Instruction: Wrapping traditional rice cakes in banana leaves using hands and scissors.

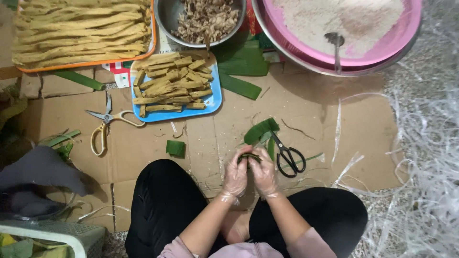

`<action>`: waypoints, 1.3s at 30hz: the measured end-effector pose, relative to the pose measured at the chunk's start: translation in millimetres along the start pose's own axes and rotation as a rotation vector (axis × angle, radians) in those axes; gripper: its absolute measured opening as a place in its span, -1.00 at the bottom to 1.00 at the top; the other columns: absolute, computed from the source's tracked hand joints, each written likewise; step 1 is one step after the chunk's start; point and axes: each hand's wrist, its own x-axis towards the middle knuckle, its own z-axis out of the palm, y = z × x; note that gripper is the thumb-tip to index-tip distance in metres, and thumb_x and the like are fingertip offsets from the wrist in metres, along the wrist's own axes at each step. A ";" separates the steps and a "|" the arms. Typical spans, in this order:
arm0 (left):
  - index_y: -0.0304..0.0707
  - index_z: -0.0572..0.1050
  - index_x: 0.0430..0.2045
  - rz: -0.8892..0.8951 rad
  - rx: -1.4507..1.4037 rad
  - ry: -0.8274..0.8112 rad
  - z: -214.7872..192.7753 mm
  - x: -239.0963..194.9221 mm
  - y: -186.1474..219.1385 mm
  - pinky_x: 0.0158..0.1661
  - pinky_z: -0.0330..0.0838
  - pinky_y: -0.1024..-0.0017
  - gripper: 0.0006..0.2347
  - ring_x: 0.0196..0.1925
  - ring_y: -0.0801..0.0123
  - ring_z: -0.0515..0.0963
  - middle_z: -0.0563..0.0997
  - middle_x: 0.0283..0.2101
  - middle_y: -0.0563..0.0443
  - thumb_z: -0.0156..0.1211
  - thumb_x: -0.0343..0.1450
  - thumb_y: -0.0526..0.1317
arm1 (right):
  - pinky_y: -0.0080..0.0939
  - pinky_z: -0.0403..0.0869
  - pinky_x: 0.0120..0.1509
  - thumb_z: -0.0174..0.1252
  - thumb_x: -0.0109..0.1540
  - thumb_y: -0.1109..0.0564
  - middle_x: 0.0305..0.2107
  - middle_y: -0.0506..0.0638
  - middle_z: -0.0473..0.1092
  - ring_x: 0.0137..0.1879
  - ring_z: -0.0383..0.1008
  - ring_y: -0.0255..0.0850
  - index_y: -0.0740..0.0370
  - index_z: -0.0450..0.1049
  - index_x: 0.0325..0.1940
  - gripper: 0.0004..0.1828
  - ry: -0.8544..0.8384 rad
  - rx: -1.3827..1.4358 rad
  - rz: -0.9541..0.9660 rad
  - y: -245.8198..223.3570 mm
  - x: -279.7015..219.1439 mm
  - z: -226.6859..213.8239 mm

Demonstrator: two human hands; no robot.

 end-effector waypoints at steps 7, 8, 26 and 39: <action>-0.39 0.55 -0.06 0.113 0.055 -0.019 -0.2 5.1 8.4 0.30 0.28 0.06 -0.75 0.25 -0.02 0.52 0.65 0.01 -0.21 -0.10 0.49 -0.38 | -0.06 0.49 0.14 0.13 0.32 0.17 -0.17 0.15 0.51 -0.03 0.54 0.01 0.31 0.60 -0.14 -0.81 0.004 -0.034 -0.010 -10.9 2.1 -4.5; -0.40 0.54 -0.07 0.147 0.088 -0.027 -0.6 8.2 6.8 0.30 0.29 0.03 -0.75 0.24 -0.06 0.52 0.65 -0.01 -0.22 -0.10 0.47 -0.41 | -0.06 0.50 0.12 0.12 0.33 0.15 -0.19 0.16 0.51 -0.05 0.54 0.05 0.32 0.60 -0.16 -0.80 0.003 -0.079 -0.037 -12.5 7.2 -3.9; -0.56 0.12 0.31 -0.072 0.141 0.176 11.7 -5.2 33.7 0.40 0.08 -0.13 -0.57 0.41 -0.44 0.19 0.28 0.31 -0.69 -0.10 0.53 -0.31 | 0.13 0.52 0.10 0.10 0.34 0.07 -0.25 0.36 0.53 -0.03 0.56 0.22 0.36 0.54 -0.11 -0.73 0.045 -0.135 0.165 -21.9 8.6 9.9; -0.43 0.46 0.15 0.080 0.544 0.356 5.4 -18.7 -5.2 0.09 0.55 0.17 -0.67 0.16 -0.07 0.57 0.60 0.09 -0.39 0.03 0.52 -0.23 | 0.04 0.55 0.09 0.15 0.32 -0.02 -0.23 0.23 0.54 -0.02 0.58 0.14 0.27 0.58 -0.13 -0.70 0.055 -0.403 0.069 1.1 -1.7 19.6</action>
